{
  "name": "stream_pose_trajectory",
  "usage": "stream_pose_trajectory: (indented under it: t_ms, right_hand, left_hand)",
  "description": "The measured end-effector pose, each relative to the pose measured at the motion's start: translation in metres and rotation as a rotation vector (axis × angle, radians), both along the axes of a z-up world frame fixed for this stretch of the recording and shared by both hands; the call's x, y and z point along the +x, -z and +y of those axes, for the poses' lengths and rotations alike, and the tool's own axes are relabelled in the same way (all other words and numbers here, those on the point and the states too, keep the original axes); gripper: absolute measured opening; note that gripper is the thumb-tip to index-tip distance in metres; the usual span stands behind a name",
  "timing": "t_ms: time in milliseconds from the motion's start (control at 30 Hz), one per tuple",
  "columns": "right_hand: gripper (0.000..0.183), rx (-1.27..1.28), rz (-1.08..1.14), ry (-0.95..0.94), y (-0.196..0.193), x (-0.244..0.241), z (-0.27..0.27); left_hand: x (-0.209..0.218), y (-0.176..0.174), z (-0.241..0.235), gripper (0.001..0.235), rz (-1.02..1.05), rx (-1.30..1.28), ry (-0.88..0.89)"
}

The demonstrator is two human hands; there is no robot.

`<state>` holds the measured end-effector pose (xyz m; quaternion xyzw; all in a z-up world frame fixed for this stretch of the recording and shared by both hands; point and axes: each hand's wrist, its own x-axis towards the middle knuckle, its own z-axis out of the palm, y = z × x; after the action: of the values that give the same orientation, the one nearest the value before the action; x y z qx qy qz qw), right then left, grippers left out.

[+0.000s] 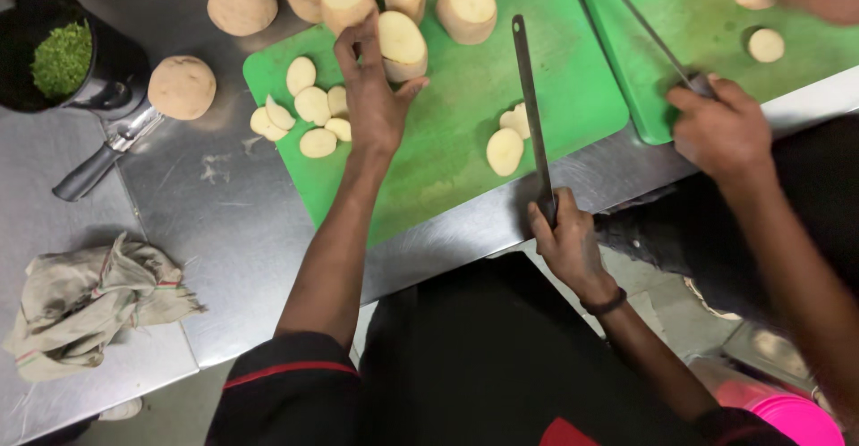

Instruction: The person slices peeled potatoes into thin rounds using a knife on a green cutting board. Sliced pieces accumulate on the board while whole potatoes are arranged nearby. A coworker cores potatoes with a tool in the background.

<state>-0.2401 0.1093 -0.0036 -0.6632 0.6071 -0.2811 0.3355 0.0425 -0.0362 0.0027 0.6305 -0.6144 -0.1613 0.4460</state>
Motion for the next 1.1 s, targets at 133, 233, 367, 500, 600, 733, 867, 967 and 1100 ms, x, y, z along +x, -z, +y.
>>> stream_pose_trajectory:
  t_ms: [133,233,367,500,600,733,867,967,1100]
  right_hand:
    - [0.023,0.036,-0.097,0.078,0.002,-0.002,-0.004]
    - [0.024,0.029,-0.147,0.151,0.006,-0.003,-0.003]
    - [0.022,0.008,-0.251,0.163,0.016,-0.004,0.0]
    - [0.021,0.014,-0.288,0.137,0.02,-0.01,-0.003]
    - [0.02,0.02,-0.296,0.135,0.023,-0.009,-0.003]
    - [0.023,0.023,-0.275,0.143,0.024,-0.006,-0.003]
    - [0.023,0.029,-0.243,0.109,0.02,-0.006,-0.006]
    - [0.023,0.047,-0.164,0.111,0.016,-0.002,-0.007]
    - [0.024,0.098,-0.142,0.152,0.013,-0.001,-0.008]
  left_hand:
    - [-0.045,-0.001,0.024,0.096,-0.343,-0.12,-0.193]
    - [-0.103,-0.003,0.053,0.07,-0.311,-0.028,0.1]
    - [-0.149,0.013,0.052,0.061,-0.442,0.083,0.253]
    - [-0.131,0.039,0.052,0.038,-0.596,-0.025,0.191]
    - [-0.074,0.048,0.078,0.035,-0.655,-0.062,0.116]
    - [0.025,0.034,0.107,0.039,-0.752,-0.048,-0.022]
    - [0.092,0.018,0.108,0.036,-0.766,0.067,-0.108]
    - [0.122,0.012,0.104,0.038,-0.803,0.026,-0.136]
    - [0.137,0.011,0.097,0.034,-0.662,0.027,-0.135]
